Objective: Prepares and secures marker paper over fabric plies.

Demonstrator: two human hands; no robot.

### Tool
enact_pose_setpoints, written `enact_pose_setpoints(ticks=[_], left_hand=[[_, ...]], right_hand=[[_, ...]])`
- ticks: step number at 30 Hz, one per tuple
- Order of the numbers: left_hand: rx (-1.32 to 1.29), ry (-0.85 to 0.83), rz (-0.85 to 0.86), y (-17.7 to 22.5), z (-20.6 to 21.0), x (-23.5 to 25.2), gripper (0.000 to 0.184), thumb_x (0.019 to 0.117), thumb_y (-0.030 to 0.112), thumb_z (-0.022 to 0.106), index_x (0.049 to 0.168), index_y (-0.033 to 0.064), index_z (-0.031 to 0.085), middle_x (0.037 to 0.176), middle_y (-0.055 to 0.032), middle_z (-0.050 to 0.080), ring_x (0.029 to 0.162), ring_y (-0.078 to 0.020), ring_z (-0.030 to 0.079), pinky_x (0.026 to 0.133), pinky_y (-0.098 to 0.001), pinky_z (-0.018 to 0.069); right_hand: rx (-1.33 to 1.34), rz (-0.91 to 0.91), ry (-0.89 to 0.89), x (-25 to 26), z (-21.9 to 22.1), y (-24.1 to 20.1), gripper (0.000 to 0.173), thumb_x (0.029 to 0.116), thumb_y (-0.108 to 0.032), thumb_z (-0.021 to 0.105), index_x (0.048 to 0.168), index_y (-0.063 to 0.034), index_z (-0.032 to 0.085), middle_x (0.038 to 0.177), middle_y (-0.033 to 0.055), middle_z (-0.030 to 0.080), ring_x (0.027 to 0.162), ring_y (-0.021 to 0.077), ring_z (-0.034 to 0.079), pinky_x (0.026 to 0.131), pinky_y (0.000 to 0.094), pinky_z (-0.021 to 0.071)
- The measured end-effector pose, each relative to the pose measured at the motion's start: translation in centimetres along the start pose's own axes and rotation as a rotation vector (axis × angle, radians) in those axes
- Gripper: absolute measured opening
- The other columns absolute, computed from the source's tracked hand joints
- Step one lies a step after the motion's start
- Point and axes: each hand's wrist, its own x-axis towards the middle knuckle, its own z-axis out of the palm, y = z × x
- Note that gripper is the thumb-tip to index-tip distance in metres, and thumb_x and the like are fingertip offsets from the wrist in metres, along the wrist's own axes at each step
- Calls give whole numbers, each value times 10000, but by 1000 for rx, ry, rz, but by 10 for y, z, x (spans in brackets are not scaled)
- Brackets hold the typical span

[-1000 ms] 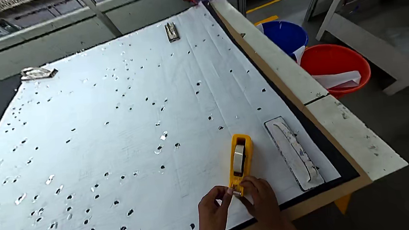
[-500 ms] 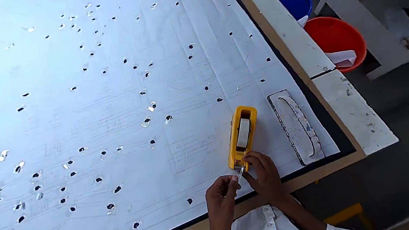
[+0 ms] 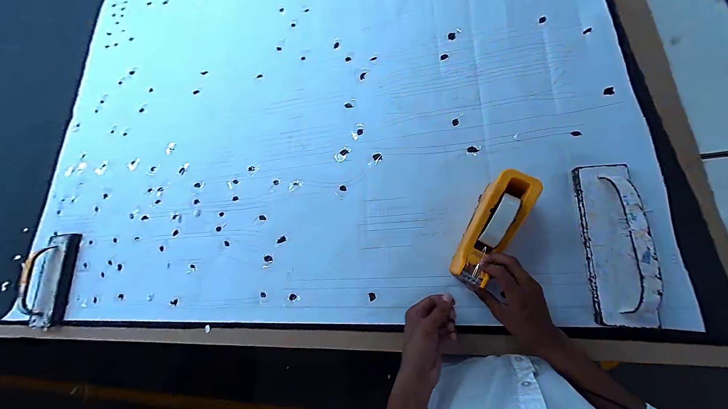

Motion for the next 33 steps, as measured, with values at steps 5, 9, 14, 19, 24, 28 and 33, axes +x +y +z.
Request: enact_pose_setpoints(ticks=[5,9,14,19,24,28,33], left_hand=[[180,166,260,-9,-42,-13,139,1011,53,580,939,-17,676,726,-31,656,607,-84,609,581,-221,536],[270,159,325,-19,-49,-21,128,990,67,608,914,-12,673,695,-35,648,567,-85,597,554,-215,529],[404,87,407,-28,-42,-18,97,961,81,634,919,6,679,697,-7,658,575,-66,604,549,-200,519],[613,-62,518,-28,-17,-1,126,964,128,651,955,19,712,741,12,689,620,-49,637,582,-193,544],[763,-195,534,-25,25,24,115,955,129,677,977,40,747,751,0,708,650,-54,661,616,-203,560],[839,-283,591,-13,66,43,163,963,109,691,1107,43,727,746,-1,691,618,-71,639,582,-222,547],[943,-427,744,11,136,62,134,975,91,683,1088,20,673,764,-27,687,622,-84,638,579,-242,543]], right_hand=[[42,-124,-34,18,9,-3,290,869,-215,776,1099,-43,731,1167,108,687,1072,246,655,952,377,543],[107,-245,-133,42,45,-32,255,884,-165,772,1106,-45,735,1169,102,697,1135,239,668,1073,469,498],[171,-336,-273,64,72,-57,348,885,-193,789,1183,-31,708,1236,108,677,1110,233,661,984,380,535],[-29,-102,-257,28,0,-13,318,996,-213,644,1271,-61,688,1368,95,638,1247,243,626,1069,388,505],[-321,157,-299,-44,-66,28,415,1024,-304,571,1374,-91,639,1519,84,534,1440,281,464,1177,524,377],[-325,219,-379,-74,-81,16,429,1017,-337,577,1362,-93,652,1501,90,558,1430,292,481,1144,546,409],[-197,282,-106,-82,-117,3,318,1042,-315,544,1172,-108,747,1269,74,703,1202,236,658,1030,399,527]])
